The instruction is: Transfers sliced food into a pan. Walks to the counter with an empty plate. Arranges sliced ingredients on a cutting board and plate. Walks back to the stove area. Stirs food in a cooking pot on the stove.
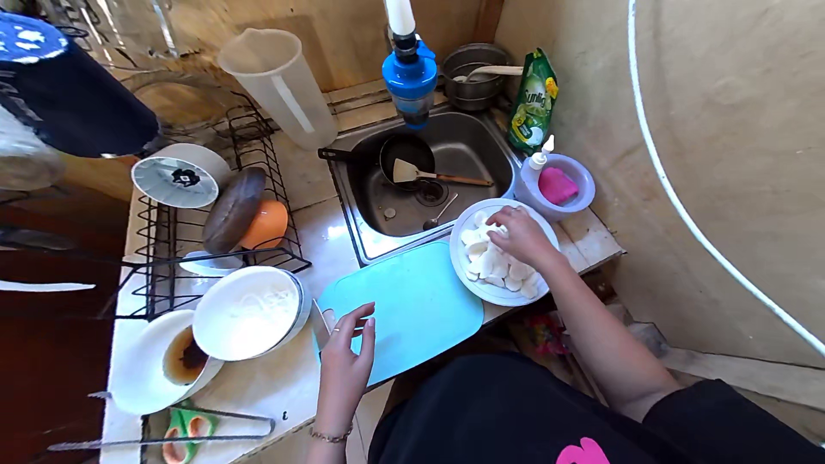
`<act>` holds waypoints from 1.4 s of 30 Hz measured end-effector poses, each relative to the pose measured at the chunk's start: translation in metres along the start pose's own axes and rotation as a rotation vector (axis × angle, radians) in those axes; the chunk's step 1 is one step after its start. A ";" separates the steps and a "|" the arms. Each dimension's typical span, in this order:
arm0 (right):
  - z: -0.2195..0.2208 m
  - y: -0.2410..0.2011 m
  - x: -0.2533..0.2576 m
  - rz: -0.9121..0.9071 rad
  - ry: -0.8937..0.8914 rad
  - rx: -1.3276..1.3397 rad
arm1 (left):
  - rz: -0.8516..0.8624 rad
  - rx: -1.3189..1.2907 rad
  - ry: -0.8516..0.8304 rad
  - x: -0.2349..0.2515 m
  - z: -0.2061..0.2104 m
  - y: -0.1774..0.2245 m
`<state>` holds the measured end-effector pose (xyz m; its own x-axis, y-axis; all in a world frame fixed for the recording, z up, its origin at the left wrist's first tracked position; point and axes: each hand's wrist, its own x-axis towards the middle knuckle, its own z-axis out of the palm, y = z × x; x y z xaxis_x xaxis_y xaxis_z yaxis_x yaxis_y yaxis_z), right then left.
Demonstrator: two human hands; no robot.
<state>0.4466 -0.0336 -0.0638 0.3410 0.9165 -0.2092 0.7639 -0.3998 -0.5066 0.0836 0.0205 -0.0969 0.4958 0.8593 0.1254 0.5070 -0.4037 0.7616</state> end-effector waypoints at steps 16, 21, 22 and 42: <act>0.006 -0.022 0.019 -0.116 -0.420 -0.183 | -0.009 0.048 -0.006 -0.008 -0.004 -0.002; -0.009 -0.008 0.016 -0.121 -0.316 -0.147 | 0.001 0.052 -0.007 -0.007 -0.004 -0.004; -0.012 -0.006 0.015 -0.107 -0.310 -0.146 | 0.007 0.053 -0.008 -0.006 -0.003 -0.004; -0.023 0.039 -0.073 0.233 -0.185 0.014 | 0.083 0.076 -0.044 0.015 -0.001 0.005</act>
<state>0.4644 -0.1170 -0.0488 0.3992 0.7877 -0.4693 0.6688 -0.6003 -0.4385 0.0929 0.0313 -0.0908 0.5678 0.8081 0.1571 0.5142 -0.4972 0.6988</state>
